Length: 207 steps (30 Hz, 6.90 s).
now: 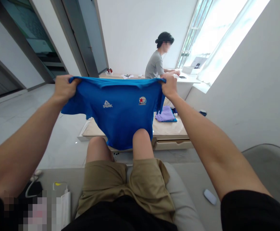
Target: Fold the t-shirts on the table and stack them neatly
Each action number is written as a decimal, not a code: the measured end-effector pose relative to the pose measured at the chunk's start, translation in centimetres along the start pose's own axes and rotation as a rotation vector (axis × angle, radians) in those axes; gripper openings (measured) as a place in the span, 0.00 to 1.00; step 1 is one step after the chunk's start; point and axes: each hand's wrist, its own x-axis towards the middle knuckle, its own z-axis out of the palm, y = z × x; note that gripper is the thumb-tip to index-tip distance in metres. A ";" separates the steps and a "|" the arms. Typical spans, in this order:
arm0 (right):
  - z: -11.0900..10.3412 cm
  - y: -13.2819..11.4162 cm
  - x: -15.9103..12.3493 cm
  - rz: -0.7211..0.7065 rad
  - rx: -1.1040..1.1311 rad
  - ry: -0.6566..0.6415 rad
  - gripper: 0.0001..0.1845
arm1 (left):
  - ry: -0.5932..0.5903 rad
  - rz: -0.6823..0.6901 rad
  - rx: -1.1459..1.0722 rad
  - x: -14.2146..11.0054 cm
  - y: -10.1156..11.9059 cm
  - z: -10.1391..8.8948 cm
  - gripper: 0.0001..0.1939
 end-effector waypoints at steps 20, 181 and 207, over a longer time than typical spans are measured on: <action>10.7 14.3 -10.6 0.443 0.207 -0.522 0.28 | -0.377 -0.039 0.065 -2.6 -10.0 16.0 0.23; 19.8 3.4 -26.6 0.266 -0.489 -1.063 0.27 | -0.999 0.122 0.515 -18.3 -11.2 29.7 0.32; 18.9 3.1 -28.7 0.331 -0.425 -1.185 0.33 | -1.126 0.195 0.509 -20.4 -11.2 27.1 0.31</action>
